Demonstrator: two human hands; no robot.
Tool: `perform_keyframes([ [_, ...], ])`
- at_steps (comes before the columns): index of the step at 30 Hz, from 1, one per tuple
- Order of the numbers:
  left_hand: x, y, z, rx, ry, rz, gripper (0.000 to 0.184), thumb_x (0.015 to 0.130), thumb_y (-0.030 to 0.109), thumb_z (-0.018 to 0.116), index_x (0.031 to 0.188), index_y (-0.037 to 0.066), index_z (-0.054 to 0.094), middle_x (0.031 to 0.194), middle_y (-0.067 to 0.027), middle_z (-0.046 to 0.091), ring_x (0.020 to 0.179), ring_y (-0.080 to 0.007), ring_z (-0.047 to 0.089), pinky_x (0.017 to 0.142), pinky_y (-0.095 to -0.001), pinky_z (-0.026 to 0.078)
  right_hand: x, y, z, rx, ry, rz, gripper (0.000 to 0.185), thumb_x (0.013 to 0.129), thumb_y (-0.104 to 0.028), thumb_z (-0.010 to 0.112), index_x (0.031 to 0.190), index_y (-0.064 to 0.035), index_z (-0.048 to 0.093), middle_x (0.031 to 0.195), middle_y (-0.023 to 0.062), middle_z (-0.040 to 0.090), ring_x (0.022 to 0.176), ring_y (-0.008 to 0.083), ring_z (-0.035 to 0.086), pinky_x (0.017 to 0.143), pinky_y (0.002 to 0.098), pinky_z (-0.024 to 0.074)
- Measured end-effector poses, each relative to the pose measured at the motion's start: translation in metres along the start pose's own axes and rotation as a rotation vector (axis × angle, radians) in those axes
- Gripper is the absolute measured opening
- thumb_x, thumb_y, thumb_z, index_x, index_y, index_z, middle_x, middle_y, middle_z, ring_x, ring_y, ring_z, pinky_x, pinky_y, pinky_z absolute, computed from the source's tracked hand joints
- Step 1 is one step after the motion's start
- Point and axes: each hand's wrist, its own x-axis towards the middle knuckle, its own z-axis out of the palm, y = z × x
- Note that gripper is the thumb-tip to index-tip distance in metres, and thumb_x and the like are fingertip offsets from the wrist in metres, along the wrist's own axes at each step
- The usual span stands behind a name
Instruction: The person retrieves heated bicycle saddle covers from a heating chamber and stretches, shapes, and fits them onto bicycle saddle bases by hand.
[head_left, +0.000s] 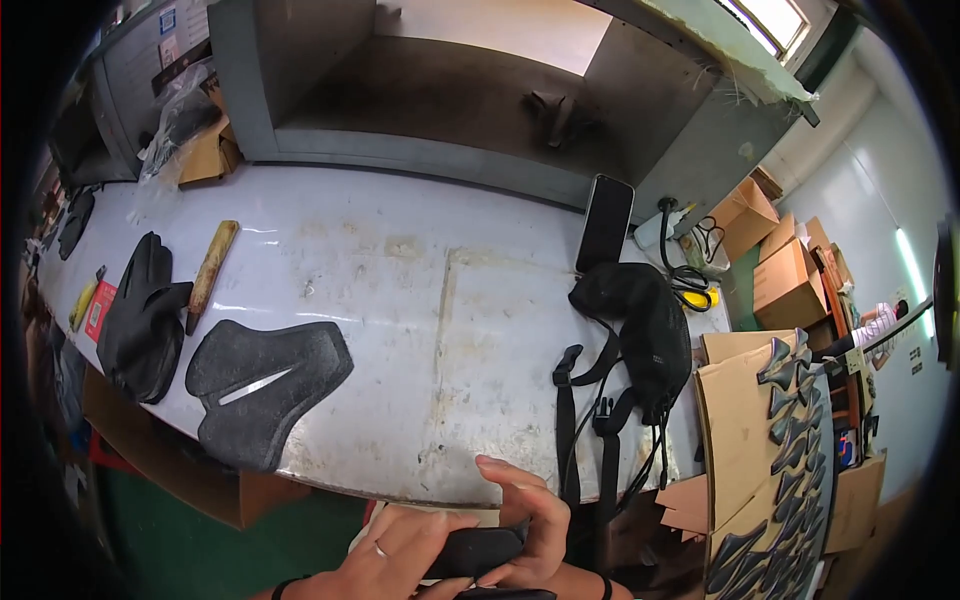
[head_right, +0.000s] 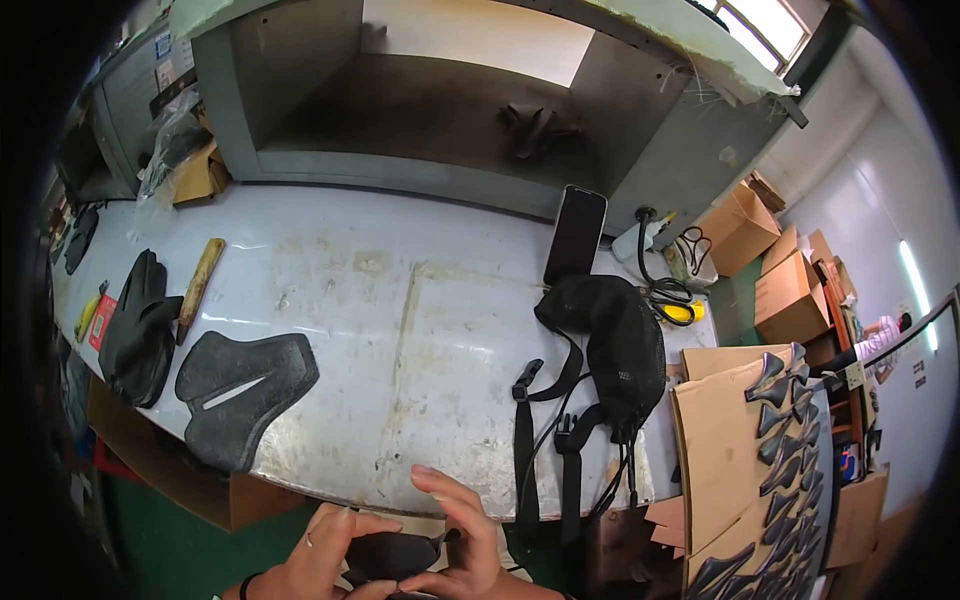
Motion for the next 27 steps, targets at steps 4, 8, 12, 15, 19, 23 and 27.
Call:
perform_keyframes([
  [4, -0.012, -0.009, -0.001, -0.079, 0.159, -0.149, 0.091, 0.079, -0.004, 0.070, 0.151, -0.001, 0.014, 0.122, -0.0249, 0.055, 0.106, -0.0337, 0.059, 0.091, -0.0412, 0.045, -0.005, 0.007, -0.011, -0.101, 0.159, 0.060, 0.059, 0.086, -0.036, 0.070, 0.123, 0.0017, 0.046, 0.117, 0.0266, 0.054, 0.112, 0.0368, 0.055, 0.100, 0.0482, 0.0405],
  [8, -0.007, -0.010, -0.004, -0.392, 0.359, -0.281, 0.093, 0.081, -0.003, 0.069, 0.152, 0.001, 0.010, 0.136, -0.0238, 0.045, 0.124, -0.0309, 0.048, 0.104, -0.0392, 0.036, -0.015, -0.027, -0.004, -0.054, 0.165, 0.273, 0.030, 0.097, -0.024, 0.056, 0.078, -0.0006, 0.051, 0.072, 0.0094, 0.052, 0.060, 0.0203, 0.049, 0.058, 0.0338, 0.0410],
  [12, 0.011, -0.015, -0.013, -0.043, 0.399, -0.359, 0.091, 0.085, 0.023, 0.072, 0.151, 0.001, 0.013, 0.151, -0.0242, 0.024, 0.140, -0.0364, 0.025, 0.113, -0.0463, 0.021, -0.005, -0.038, 0.010, -0.291, 0.273, 0.225, 0.027, 0.099, -0.017, 0.046, 0.080, 0.0008, 0.053, 0.069, 0.0079, 0.054, 0.055, 0.0152, 0.045, 0.051, 0.0303, 0.0346],
  [15, 0.004, -0.021, -0.004, -0.126, 0.330, -0.147, 0.107, 0.071, 0.054, 0.078, 0.146, -0.002, 0.024, 0.151, -0.0257, 0.022, 0.141, -0.0381, 0.023, 0.113, -0.0478, 0.020, 0.013, -0.044, 0.010, -0.373, 0.113, 0.066, 0.020, 0.096, -0.013, 0.051, 0.083, 0.0018, 0.054, 0.078, 0.0136, 0.058, 0.059, 0.0240, 0.052, 0.053, 0.0320, 0.0394],
  [19, 0.002, -0.020, 0.006, -0.156, 0.410, -0.159, 0.093, 0.067, 0.042, 0.086, 0.135, -0.003, 0.040, 0.138, -0.0224, 0.038, 0.126, -0.0337, 0.041, 0.103, -0.0428, 0.034, 0.002, -0.044, 0.007, -0.387, -0.158, -0.042, 0.018, 0.092, -0.012, 0.056, 0.084, 0.0038, 0.055, 0.091, 0.0207, 0.061, 0.068, 0.0345, 0.058, 0.060, 0.0379, 0.0477],
  [23, 0.004, -0.018, -0.018, -0.008, 0.326, -0.118, 0.054, 0.072, 0.033, 0.083, 0.104, -0.004, 0.060, 0.097, -0.0135, 0.060, 0.078, -0.0218, 0.058, 0.066, -0.0312, 0.045, 0.011, -0.042, 0.012, -0.378, -0.067, 0.015, 0.017, 0.094, -0.011, 0.055, 0.085, 0.0029, 0.054, 0.087, 0.0202, 0.062, 0.067, 0.0302, 0.061, 0.058, 0.0354, 0.0486],
  [27, -0.021, -0.021, -0.020, -0.871, 0.738, -0.203, 0.045, 0.088, 0.044, 0.066, 0.082, -0.001, 0.062, 0.070, -0.0094, 0.058, 0.041, -0.0134, 0.046, 0.040, -0.0257, 0.038, 0.001, -0.030, 0.005, 0.493, 0.328, 0.624, 0.027, 0.102, -0.021, 0.046, 0.092, 0.0021, 0.053, 0.079, 0.0136, 0.060, 0.067, 0.0224, 0.061, 0.055, 0.0338, 0.0477],
])
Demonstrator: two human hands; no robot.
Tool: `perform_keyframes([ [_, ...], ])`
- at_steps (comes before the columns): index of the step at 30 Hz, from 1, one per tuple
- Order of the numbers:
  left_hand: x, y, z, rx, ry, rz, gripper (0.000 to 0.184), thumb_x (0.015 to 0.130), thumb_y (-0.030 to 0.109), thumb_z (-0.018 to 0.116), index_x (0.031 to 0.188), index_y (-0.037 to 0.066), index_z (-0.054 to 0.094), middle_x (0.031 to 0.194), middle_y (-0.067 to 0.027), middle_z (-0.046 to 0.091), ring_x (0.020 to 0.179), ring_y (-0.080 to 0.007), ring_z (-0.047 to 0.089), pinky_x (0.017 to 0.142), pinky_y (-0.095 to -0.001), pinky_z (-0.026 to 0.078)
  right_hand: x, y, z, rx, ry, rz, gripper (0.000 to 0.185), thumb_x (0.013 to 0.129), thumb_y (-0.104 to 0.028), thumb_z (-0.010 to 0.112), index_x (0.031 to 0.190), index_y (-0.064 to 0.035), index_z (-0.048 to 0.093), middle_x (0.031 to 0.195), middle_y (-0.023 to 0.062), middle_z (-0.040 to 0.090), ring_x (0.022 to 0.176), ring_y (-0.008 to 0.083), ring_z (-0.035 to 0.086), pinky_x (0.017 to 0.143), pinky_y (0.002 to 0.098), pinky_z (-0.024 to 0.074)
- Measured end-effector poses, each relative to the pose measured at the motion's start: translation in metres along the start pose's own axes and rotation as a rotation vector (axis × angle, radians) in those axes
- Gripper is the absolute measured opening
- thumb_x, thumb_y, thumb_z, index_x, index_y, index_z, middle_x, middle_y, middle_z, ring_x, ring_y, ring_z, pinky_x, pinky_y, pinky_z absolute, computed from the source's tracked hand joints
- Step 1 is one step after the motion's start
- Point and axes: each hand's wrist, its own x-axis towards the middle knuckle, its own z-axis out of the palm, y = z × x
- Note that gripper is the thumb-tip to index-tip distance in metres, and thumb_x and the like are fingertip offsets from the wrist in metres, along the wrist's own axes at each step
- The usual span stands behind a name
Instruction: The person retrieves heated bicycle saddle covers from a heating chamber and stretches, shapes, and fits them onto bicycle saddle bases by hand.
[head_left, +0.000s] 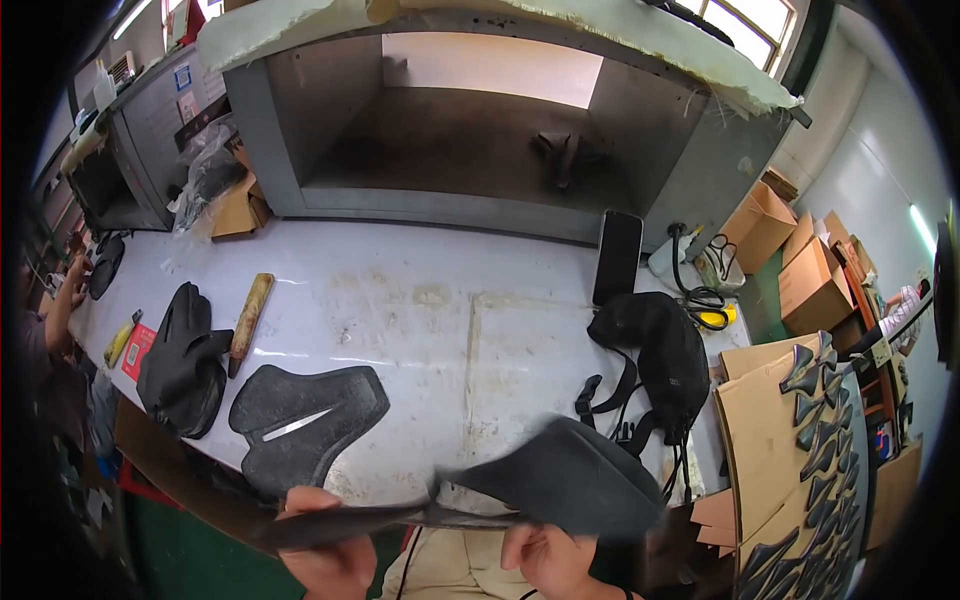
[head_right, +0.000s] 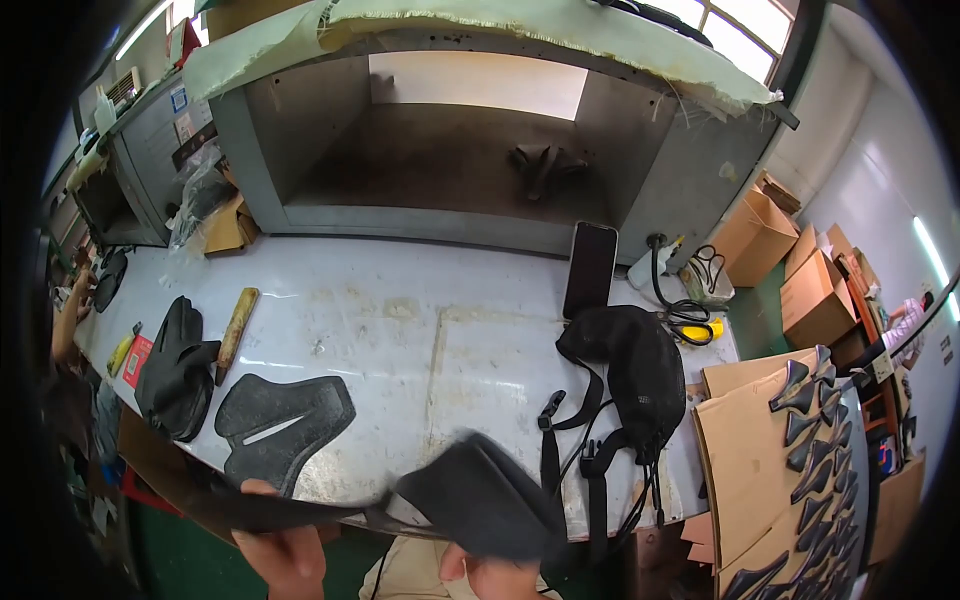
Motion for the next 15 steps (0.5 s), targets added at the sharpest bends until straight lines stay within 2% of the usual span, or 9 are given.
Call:
perform_keyframes([
  [1, -0.011, -0.006, 0.015, -0.039, 0.263, 0.145, 0.055, 0.090, 0.053, 0.058, 0.078, -0.001, 0.062, 0.068, -0.0114, 0.057, 0.046, -0.0173, 0.052, 0.044, -0.0293, 0.045, 0.001, 0.001, 0.000, 0.044, -0.021, 0.001, 0.033, 0.103, -0.025, 0.042, 0.089, 0.0022, 0.054, 0.083, 0.0149, 0.060, 0.071, 0.0231, 0.060, 0.061, 0.0344, 0.0472],
  [3, 0.001, -0.013, 0.019, -0.038, -0.171, 0.400, 0.065, 0.089, 0.064, 0.049, 0.086, 0.000, 0.062, 0.082, -0.0161, 0.061, 0.054, -0.0211, 0.057, 0.053, -0.0335, 0.050, 0.004, 0.003, 0.002, 0.133, -0.066, -0.002, 0.046, 0.104, -0.033, 0.034, 0.084, 0.0023, 0.055, 0.090, 0.0177, 0.060, 0.081, 0.0244, 0.059, 0.073, 0.0355, 0.0464],
  [4, 0.016, -0.001, 0.000, 0.027, -0.575, 0.282, 0.075, 0.086, 0.072, 0.041, 0.099, 0.000, 0.060, 0.100, -0.0193, 0.062, 0.065, -0.0247, 0.062, 0.065, -0.0348, 0.053, 0.007, 0.003, 0.005, 0.303, -0.163, 0.045, 0.046, 0.103, -0.034, 0.036, 0.083, 0.0022, 0.055, 0.091, 0.0175, 0.061, 0.080, 0.0237, 0.059, 0.074, 0.0346, 0.0460],
  [5, 0.030, -0.006, -0.019, 0.102, -0.778, 0.345, 0.061, 0.091, 0.055, 0.056, 0.115, -0.001, 0.054, 0.118, -0.0222, 0.059, 0.075, -0.0231, 0.065, 0.071, -0.0317, 0.054, 0.010, 0.002, 0.007, 0.472, -0.260, 0.095, 0.046, 0.103, -0.034, 0.038, 0.081, 0.0021, 0.056, 0.092, 0.0173, 0.062, 0.079, 0.0230, 0.058, 0.075, 0.0337, 0.0456],
  [7, 0.003, 0.016, 0.009, 0.322, -0.131, -0.186, 0.045, 0.089, 0.023, 0.067, 0.124, -0.001, 0.052, 0.120, -0.0223, 0.059, 0.086, -0.0227, 0.066, 0.077, -0.0293, 0.054, 0.024, -0.002, -0.006, 0.286, -0.180, 0.193, 0.027, 0.098, -0.025, 0.051, 0.093, 0.0008, 0.057, 0.099, 0.0173, 0.063, 0.085, 0.0212, 0.060, 0.076, 0.0329, 0.0468],
  [8, 0.008, 0.015, 0.021, 0.046, -0.074, -0.233, 0.058, 0.082, -0.001, 0.067, 0.136, -0.001, 0.044, 0.126, -0.0231, 0.057, 0.097, -0.0225, 0.065, 0.081, -0.0289, 0.054, 0.024, -0.022, 0.008, 0.269, -0.157, 0.313, 0.022, 0.096, -0.021, 0.055, 0.098, 0.0002, 0.057, 0.099, 0.0151, 0.063, 0.089, 0.0203, 0.059, 0.078, 0.0328, 0.0470],
  [10, 0.007, 0.011, 0.004, 0.061, -0.204, -0.316, 0.063, 0.081, 0.000, 0.069, 0.138, -0.002, 0.042, 0.127, -0.0235, 0.056, 0.101, -0.0239, 0.064, 0.083, -0.0297, 0.053, 0.027, -0.052, 0.032, 0.044, 0.034, 0.612, 0.039, 0.098, -0.025, 0.053, 0.125, 0.0044, 0.050, 0.114, 0.0174, 0.060, 0.104, 0.0263, 0.060, 0.090, 0.0384, 0.0484],
  [13, 0.012, 0.014, -0.010, 0.059, -0.392, -0.420, 0.067, 0.081, -0.002, 0.069, 0.141, -0.005, 0.039, 0.122, -0.0221, 0.060, 0.103, -0.0225, 0.064, 0.084, -0.0286, 0.051, 0.020, -0.009, -0.024, 0.165, -0.219, 0.562, 0.034, 0.098, -0.015, 0.052, 0.125, 0.0049, 0.052, 0.117, 0.0133, 0.060, 0.107, 0.0214, 0.060, 0.090, 0.0337, 0.0486],
  [15, 0.021, 0.026, -0.014, 0.259, -0.645, -0.730, 0.064, 0.082, -0.005, 0.068, 0.141, -0.004, 0.041, 0.110, -0.0170, 0.066, 0.098, -0.0164, 0.063, 0.083, -0.0261, 0.048, 0.019, -0.011, -0.028, 0.029, -0.214, 0.635, 0.027, 0.095, -0.007, 0.056, 0.119, 0.0041, 0.057, 0.116, 0.0107, 0.060, 0.106, 0.0205, 0.060, 0.092, 0.0319, 0.0471],
])
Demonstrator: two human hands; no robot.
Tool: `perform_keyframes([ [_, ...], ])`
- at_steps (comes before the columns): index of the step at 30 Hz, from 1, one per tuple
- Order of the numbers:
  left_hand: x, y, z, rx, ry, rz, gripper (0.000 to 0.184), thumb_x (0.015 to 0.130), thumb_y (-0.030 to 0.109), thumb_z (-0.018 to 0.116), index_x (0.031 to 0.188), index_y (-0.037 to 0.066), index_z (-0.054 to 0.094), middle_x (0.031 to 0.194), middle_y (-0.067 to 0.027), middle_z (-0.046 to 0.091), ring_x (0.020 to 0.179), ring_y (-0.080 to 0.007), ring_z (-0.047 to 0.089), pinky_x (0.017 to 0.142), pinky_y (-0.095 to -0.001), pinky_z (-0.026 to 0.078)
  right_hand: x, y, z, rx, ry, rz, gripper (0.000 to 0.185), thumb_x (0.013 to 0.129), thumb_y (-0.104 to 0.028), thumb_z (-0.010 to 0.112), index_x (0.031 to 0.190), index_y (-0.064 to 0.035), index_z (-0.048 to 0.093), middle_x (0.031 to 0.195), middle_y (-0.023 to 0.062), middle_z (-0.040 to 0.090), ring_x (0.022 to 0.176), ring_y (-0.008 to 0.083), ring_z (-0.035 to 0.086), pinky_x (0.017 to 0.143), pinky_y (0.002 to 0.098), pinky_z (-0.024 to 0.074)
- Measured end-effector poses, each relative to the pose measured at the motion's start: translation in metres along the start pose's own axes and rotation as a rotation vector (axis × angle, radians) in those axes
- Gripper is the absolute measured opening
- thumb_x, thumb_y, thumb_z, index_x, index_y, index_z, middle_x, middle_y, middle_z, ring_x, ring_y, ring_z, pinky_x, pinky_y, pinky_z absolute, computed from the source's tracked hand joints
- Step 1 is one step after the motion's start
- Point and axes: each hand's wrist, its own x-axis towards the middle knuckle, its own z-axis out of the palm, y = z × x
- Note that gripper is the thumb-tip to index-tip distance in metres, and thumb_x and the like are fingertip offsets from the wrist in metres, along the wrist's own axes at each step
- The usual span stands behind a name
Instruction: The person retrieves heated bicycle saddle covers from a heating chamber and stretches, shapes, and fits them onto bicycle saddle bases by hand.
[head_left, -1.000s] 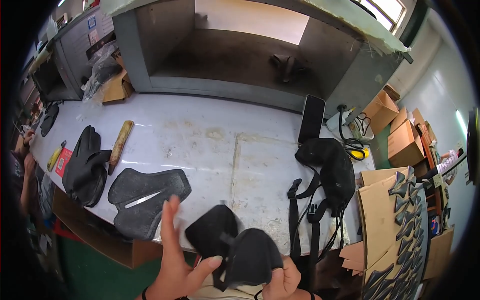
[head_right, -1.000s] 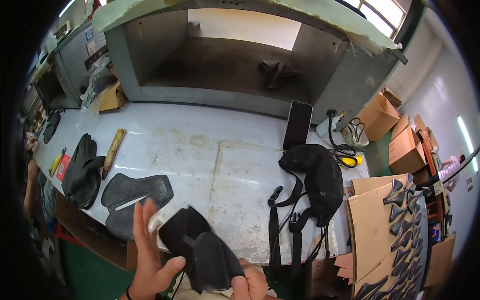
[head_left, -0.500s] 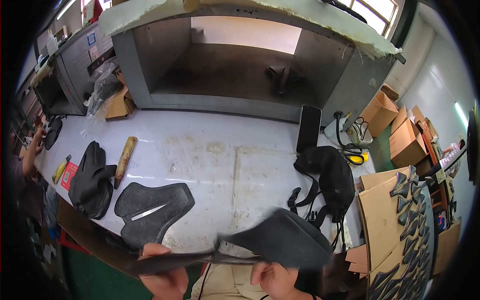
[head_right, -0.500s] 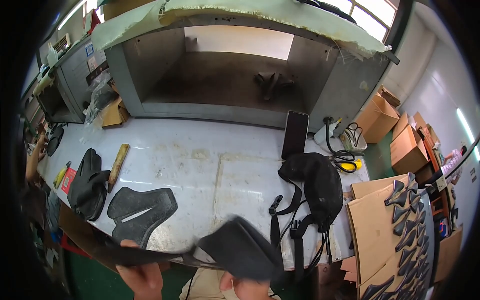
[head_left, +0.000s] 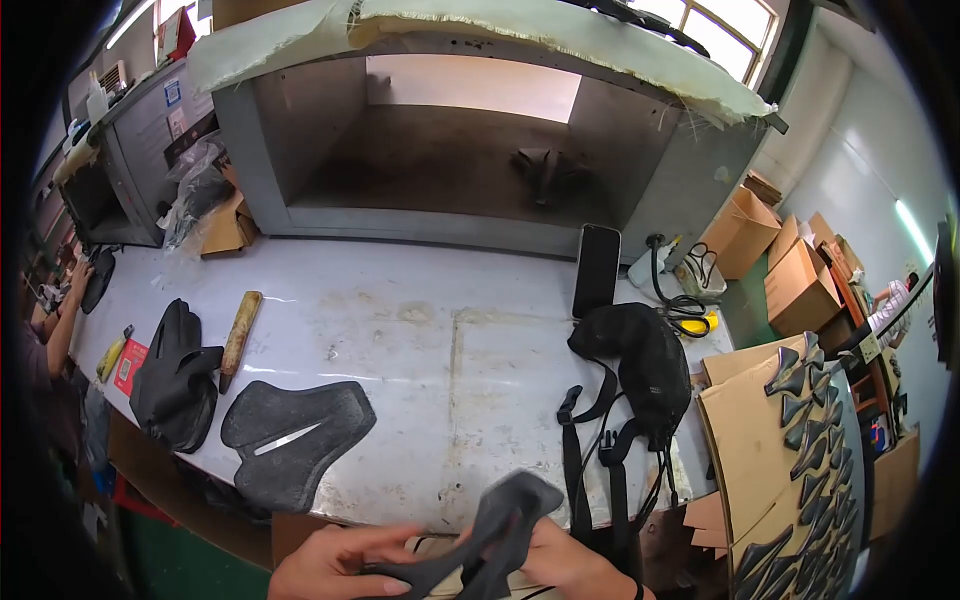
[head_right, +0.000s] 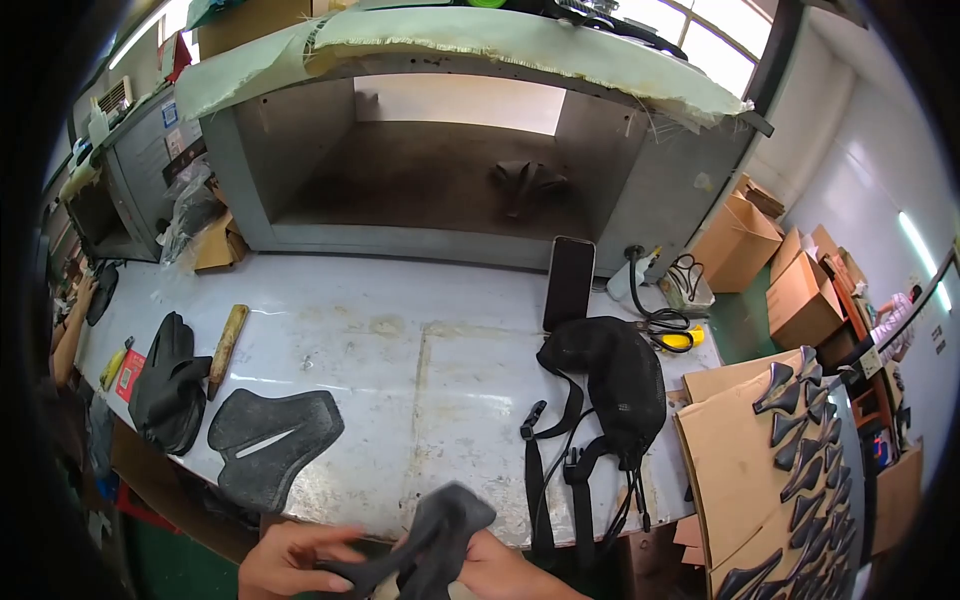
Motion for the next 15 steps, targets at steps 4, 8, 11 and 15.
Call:
perform_keyframes([
  [4, 0.007, 0.017, 0.015, 0.215, -0.094, 0.048, 0.076, 0.082, 0.003, 0.073, 0.147, 0.004, 0.034, 0.081, -0.0044, 0.064, 0.066, -0.0099, 0.054, 0.057, -0.0250, 0.045, 0.003, -0.005, 0.017, -0.776, -0.203, -0.311, 0.023, 0.091, -0.001, 0.058, 0.114, 0.0016, 0.059, 0.113, 0.0078, 0.060, 0.107, 0.0181, 0.057, 0.092, 0.0299, 0.0440],
  [8, 0.016, 0.025, 0.033, 0.495, 0.093, 0.280, 0.082, 0.079, 0.004, 0.076, 0.148, 0.004, 0.031, 0.071, -0.0045, 0.058, 0.057, -0.0104, 0.049, 0.051, -0.0245, 0.041, 0.002, 0.002, 0.033, -0.819, -0.047, -0.469, 0.024, 0.086, -0.013, 0.070, 0.104, 0.0003, 0.059, 0.094, 0.0097, 0.064, 0.080, 0.0164, 0.061, 0.073, 0.0322, 0.0493],
  [11, 0.014, 0.017, 0.026, 0.441, 0.051, 0.448, 0.080, 0.078, 0.004, 0.076, 0.146, 0.004, 0.035, 0.067, -0.0060, 0.055, 0.053, -0.0128, 0.046, 0.049, -0.0258, 0.039, -0.008, -0.019, 0.036, -0.196, -0.124, -0.308, 0.032, 0.087, -0.024, 0.062, 0.101, 0.0046, 0.062, 0.105, 0.0149, 0.059, 0.103, 0.0269, 0.056, 0.093, 0.0378, 0.0424],
  [15, 0.016, 0.023, 0.025, 0.434, -0.005, 0.408, 0.056, 0.084, 0.004, 0.070, 0.136, 0.001, 0.050, 0.063, -0.0054, 0.053, 0.051, -0.0109, 0.044, 0.048, -0.0256, 0.038, 0.006, -0.003, -0.005, -0.338, -0.256, -0.641, 0.032, 0.087, -0.025, 0.063, 0.093, 0.0056, 0.064, 0.092, 0.0153, 0.064, 0.098, 0.0263, 0.059, 0.086, 0.0375, 0.0453],
])
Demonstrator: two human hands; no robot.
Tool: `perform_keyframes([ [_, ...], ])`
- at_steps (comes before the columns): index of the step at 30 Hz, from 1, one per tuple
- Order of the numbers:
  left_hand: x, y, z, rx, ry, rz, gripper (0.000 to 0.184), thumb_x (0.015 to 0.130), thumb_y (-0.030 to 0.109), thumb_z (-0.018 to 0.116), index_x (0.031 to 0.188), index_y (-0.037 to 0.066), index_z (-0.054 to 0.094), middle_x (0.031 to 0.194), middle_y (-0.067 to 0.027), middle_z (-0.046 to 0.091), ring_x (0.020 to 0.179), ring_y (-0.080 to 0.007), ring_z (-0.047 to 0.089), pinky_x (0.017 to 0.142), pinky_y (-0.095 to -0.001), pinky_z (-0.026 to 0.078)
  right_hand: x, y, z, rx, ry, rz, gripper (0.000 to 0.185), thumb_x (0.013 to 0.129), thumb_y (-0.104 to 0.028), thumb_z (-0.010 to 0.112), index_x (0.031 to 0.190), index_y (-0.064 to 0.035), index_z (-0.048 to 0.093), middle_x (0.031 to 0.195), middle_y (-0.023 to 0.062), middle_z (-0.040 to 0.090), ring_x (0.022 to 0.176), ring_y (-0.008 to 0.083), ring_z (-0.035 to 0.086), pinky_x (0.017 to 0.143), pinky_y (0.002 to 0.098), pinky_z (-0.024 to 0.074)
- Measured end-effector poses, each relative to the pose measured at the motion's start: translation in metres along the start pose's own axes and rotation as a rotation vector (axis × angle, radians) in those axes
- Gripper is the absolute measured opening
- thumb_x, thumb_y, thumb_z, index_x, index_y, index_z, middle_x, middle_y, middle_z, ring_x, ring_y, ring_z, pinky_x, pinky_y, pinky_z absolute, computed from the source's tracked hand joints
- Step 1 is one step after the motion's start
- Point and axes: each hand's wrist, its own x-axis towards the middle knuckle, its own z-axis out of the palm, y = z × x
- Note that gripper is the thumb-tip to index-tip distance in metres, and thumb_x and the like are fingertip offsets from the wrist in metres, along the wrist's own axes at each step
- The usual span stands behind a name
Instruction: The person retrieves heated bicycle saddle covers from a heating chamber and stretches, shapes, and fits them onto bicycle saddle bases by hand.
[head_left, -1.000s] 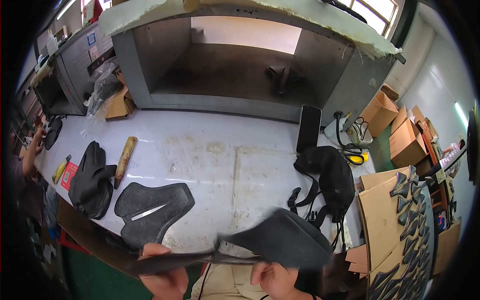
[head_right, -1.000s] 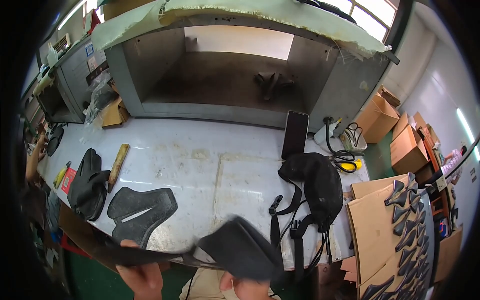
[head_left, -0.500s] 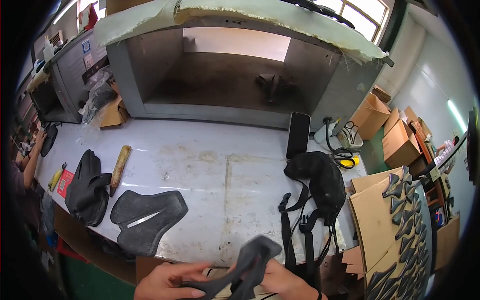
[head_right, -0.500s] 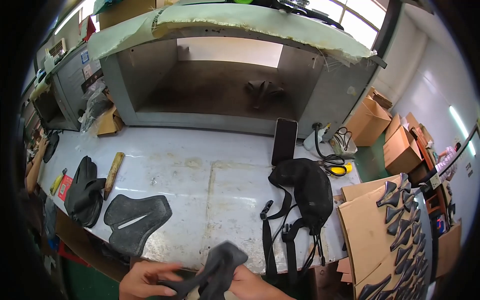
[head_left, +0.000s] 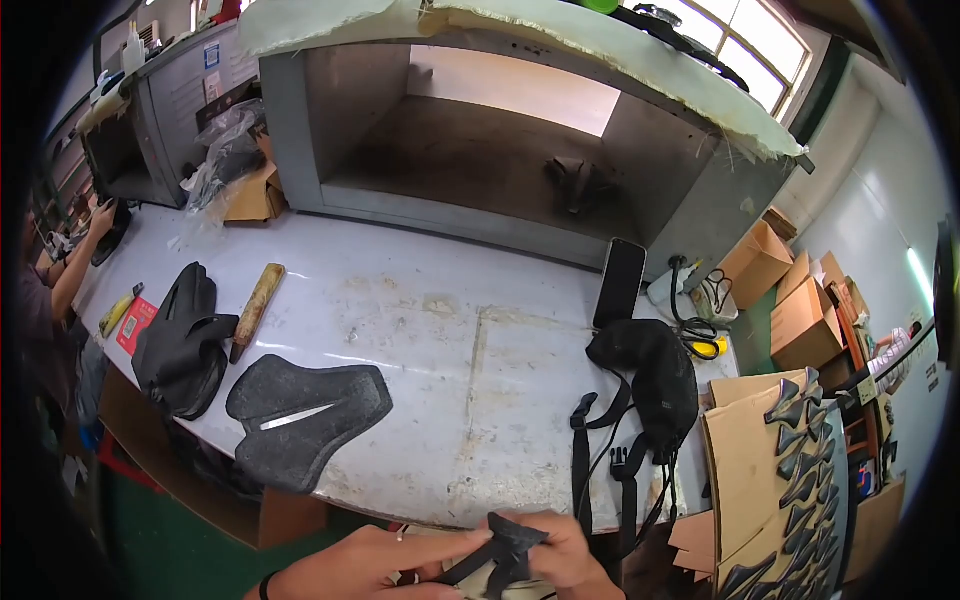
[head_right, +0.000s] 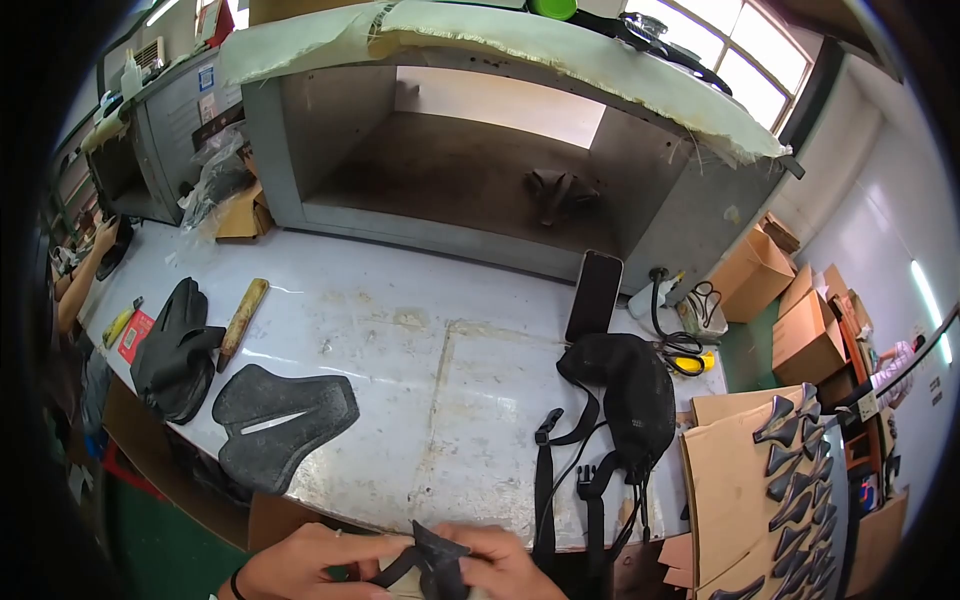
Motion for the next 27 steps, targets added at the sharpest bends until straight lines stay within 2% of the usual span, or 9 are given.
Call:
perform_keyframes([
  [2, 0.004, 0.001, 0.004, -0.014, 0.038, 0.002, 0.053, 0.085, 0.005, 0.068, 0.135, 0.000, 0.052, 0.062, -0.0054, 0.051, 0.051, -0.0106, 0.044, 0.048, -0.0255, 0.038, -0.010, -0.002, 0.005, -0.309, 0.029, 0.228, 0.021, 0.085, -0.002, 0.067, 0.103, 0.0085, 0.065, 0.095, 0.0124, 0.070, 0.082, 0.0170, 0.066, 0.074, 0.0301, 0.0507],
  [6, 0.010, 0.009, -0.002, -0.050, 0.030, -0.048, 0.045, 0.089, 0.006, 0.064, 0.133, -0.002, 0.053, 0.059, -0.0064, 0.048, 0.050, -0.0101, 0.043, 0.048, -0.0253, 0.038, -0.001, -0.003, 0.014, -0.283, 0.072, 0.147, 0.027, 0.082, -0.002, 0.071, 0.106, 0.0090, 0.065, 0.098, 0.0150, 0.070, 0.086, 0.0191, 0.067, 0.077, 0.0315, 0.0512],
  [9, 0.010, 0.008, -0.002, -0.040, 0.000, 0.003, 0.043, 0.090, 0.007, 0.063, 0.131, -0.002, 0.054, 0.062, -0.0083, 0.052, 0.051, -0.0111, 0.045, 0.049, -0.0257, 0.039, 0.007, 0.001, 0.010, -0.149, 0.230, 0.191, 0.013, 0.079, 0.000, 0.073, 0.085, 0.0094, 0.066, 0.082, 0.0182, 0.070, 0.066, 0.0186, 0.067, 0.061, 0.0283, 0.0516],
  [12, 0.009, 0.009, -0.001, -0.020, 0.001, 0.031, 0.041, 0.090, 0.008, 0.063, 0.129, -0.001, 0.056, 0.066, -0.0108, 0.058, 0.052, -0.0138, 0.049, 0.051, -0.0270, 0.041, 0.013, 0.004, 0.002, -0.128, 0.101, 0.086, 0.011, 0.079, 0.000, 0.073, 0.078, 0.0084, 0.066, 0.074, 0.0181, 0.069, 0.060, 0.0180, 0.065, 0.054, 0.0265, 0.0498],
  [14, 0.010, 0.006, 0.005, -0.011, 0.017, 0.033, 0.040, 0.090, 0.009, 0.063, 0.128, -0.001, 0.057, 0.069, -0.0120, 0.061, 0.053, -0.0154, 0.052, 0.052, -0.0279, 0.043, 0.015, 0.001, 0.001, -0.107, 0.075, 0.104, 0.011, 0.079, 0.000, 0.072, 0.076, 0.0077, 0.065, 0.073, 0.0175, 0.069, 0.059, 0.0178, 0.065, 0.054, 0.0266, 0.0495],
  [16, 0.010, -0.002, 0.015, 0.054, 0.172, 0.209, 0.038, 0.090, 0.010, 0.063, 0.126, 0.000, 0.059, 0.074, -0.0157, 0.063, 0.054, -0.0202, 0.057, 0.053, -0.0301, 0.045, 0.014, 0.002, 0.002, -0.085, 0.052, 0.123, 0.011, 0.079, 0.000, 0.072, 0.073, 0.0070, 0.065, 0.072, 0.0169, 0.069, 0.059, 0.0176, 0.065, 0.054, 0.0266, 0.0492],
  [19, 0.008, 0.013, 0.008, 0.128, 0.069, 0.062, 0.037, 0.089, 0.009, 0.064, 0.124, 0.000, 0.060, 0.074, -0.0169, 0.060, 0.055, -0.0237, 0.059, 0.054, -0.0316, 0.046, 0.010, 0.004, 0.005, -0.134, 0.116, 0.091, 0.012, 0.079, -0.001, 0.072, 0.073, 0.0064, 0.064, 0.071, 0.0155, 0.069, 0.060, 0.0175, 0.065, 0.054, 0.0272, 0.0495],
  [25, 0.003, 0.003, 0.016, 0.121, 0.072, 0.077, 0.037, 0.085, 0.005, 0.067, 0.122, 0.000, 0.062, 0.068, -0.0158, 0.055, 0.053, -0.0263, 0.056, 0.051, -0.0330, 0.043, 0.005, -0.006, 0.033, 0.001, 0.310, 0.260, 0.015, 0.076, 0.000, 0.075, 0.075, 0.0044, 0.061, 0.076, 0.0128, 0.068, 0.068, 0.0163, 0.066, 0.059, 0.0266, 0.0507],
  [27, 0.002, 0.002, 0.021, 0.144, 0.109, 0.087, 0.038, 0.085, 0.005, 0.067, 0.123, 0.000, 0.061, 0.067, -0.0159, 0.054, 0.053, -0.0262, 0.055, 0.050, -0.0328, 0.043, 0.009, -0.006, 0.046, 0.143, 0.236, -0.033, 0.020, 0.086, -0.013, 0.071, 0.095, 0.0022, 0.062, 0.081, 0.0088, 0.065, 0.066, 0.0140, 0.060, 0.064, 0.0300, 0.0489],
])
